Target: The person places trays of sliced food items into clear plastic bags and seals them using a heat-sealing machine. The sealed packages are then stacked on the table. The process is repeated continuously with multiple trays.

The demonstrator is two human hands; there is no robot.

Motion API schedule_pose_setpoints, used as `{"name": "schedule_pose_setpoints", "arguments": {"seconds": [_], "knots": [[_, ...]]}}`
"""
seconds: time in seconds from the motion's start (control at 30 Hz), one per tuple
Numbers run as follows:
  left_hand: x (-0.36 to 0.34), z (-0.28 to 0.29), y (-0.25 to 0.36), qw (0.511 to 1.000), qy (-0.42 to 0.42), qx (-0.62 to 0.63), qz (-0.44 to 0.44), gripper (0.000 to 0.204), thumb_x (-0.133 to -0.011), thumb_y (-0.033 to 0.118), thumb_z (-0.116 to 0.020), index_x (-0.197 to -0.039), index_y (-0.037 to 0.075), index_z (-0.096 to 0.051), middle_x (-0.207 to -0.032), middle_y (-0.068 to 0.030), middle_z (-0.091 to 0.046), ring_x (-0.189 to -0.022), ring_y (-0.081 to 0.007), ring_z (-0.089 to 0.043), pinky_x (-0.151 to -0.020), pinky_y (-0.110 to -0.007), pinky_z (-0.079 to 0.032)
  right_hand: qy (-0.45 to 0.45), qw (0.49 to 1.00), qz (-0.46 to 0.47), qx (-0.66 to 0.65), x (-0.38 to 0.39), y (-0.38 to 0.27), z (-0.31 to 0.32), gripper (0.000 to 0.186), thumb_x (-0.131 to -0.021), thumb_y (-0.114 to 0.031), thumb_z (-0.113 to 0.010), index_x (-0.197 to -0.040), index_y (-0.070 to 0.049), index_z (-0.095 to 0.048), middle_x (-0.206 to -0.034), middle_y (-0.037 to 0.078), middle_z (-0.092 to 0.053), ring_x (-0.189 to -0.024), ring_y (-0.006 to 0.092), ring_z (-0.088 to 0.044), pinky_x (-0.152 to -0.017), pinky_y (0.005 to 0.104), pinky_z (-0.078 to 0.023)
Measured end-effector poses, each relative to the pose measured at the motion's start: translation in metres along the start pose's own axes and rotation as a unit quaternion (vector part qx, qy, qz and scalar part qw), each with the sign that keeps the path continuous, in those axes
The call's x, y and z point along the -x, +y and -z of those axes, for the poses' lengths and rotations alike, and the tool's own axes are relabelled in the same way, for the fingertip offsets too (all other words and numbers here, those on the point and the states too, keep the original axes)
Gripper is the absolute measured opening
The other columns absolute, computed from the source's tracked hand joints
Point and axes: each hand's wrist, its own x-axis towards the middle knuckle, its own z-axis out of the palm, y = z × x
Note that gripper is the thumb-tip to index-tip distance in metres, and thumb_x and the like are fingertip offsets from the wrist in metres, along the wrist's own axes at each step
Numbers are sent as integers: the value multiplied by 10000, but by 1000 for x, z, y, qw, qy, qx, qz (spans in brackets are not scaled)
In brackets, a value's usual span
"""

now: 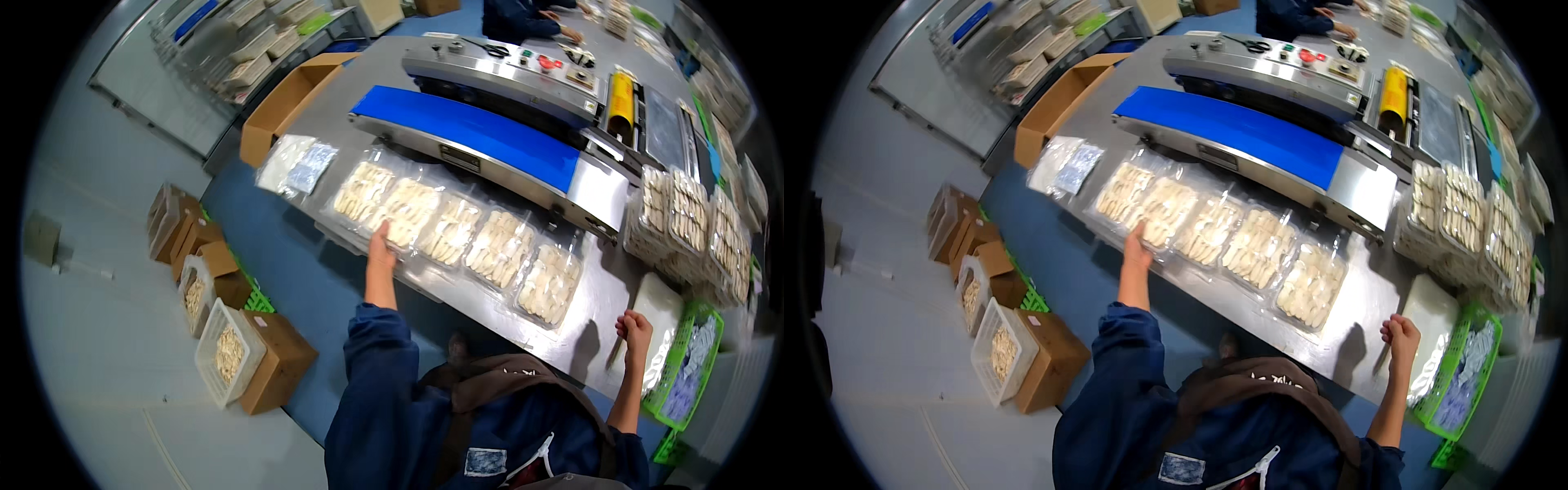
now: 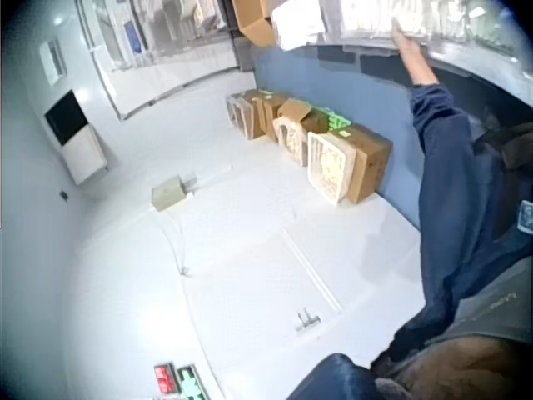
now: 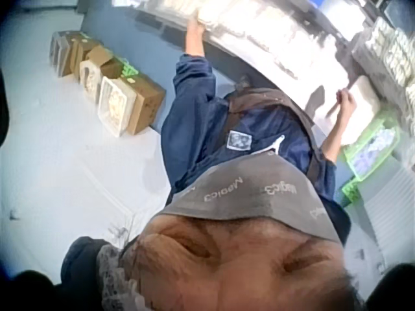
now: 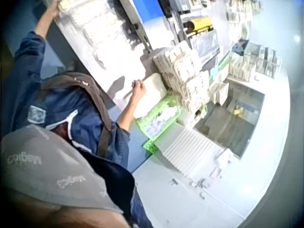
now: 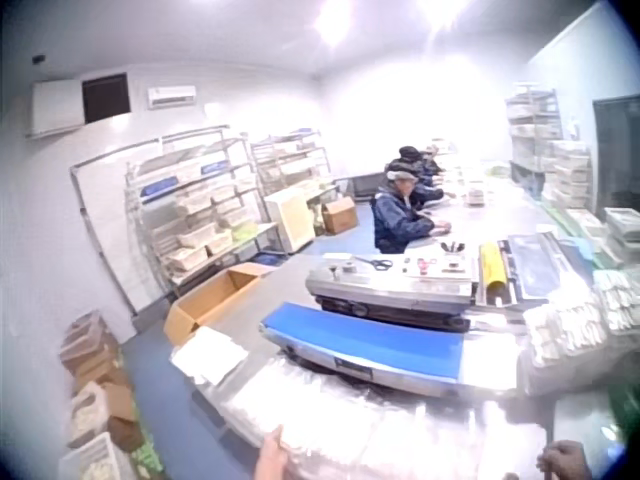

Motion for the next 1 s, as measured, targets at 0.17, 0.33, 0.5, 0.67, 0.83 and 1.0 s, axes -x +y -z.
{"name": "schedule_pose_setpoints", "arguments": {"seconds": [0.17, 0.33, 0.5, 0.67, 0.83, 1.0], "knots": [[-29, 46, -1, 899, 219, -372, -72, 429, -662, 302, -730, -823, -55, -555, -717, -136, -554, -593, -240, -548, -508, -377, -445, 141, 949, 98, 265, 14, 98, 113, 213, -767, -112, -520, -894, 42, -593, -670, 130, -611, -531, 170, -573, -514, 287, -464], [35, -9, -36, 580, 234, -675, -392, 478, -740, 238, -638, -1064, -68, -465, -1006, -195, -507, -909, -322, -496, -787, -391, -407, 176, 866, 92, 460, 42, 84, 123, 293, -668, -258, -670, -833, -46, -553, -778, 136, -557, -785, 301, -536, -679, 360, -428], [91, -98, -141, 772, -167, -551, -271, 271, -796, 90, -565, -1046, -9, -529, -909, -91, -572, -789, -149, -534, -683, -263, -431, 218, 920, 125, 302, 31, 99, 132, 131, -742, -126, -603, -703, -11, -553, -645, 118, -528, -611, 238, -512, -578, 330, -405], [220, -191, -232, 693, -496, -521, 45, 399, -834, 192, -569, -1165, -13, -484, -853, -67, -596, -724, -114, -565, -650, -239, -454, 242, 937, 162, 192, 57, 18, 46, 204, -764, -185, -583, -646, -28, -528, -567, 116, -498, -521, 248, -503, -519, 334, -407], [266, -220, -245, 773, -424, -446, 157, 283, -841, 244, -572, -682, 12, -538, -639, -49, -571, -486, -84, -498, -433, -205, -375, 237, 894, 298, 236, 77, -35, -22, 213, -810, -168, -530, -656, -27, -489, -564, 160, -519, -510, 326, -540, -469, 396, -418], [238, -183, -224, 815, -353, -460, 13, 198, -798, 175, -620, -804, 5, -520, -654, -59, -565, -537, -91, -530, -460, -205, -410, 145, 846, 425, 286, 42, -35, -28, 125, -825, -130, -501, -758, -32, -465, -526, 159, -502, -498, 343, -534, -459, 422, -430]]}}
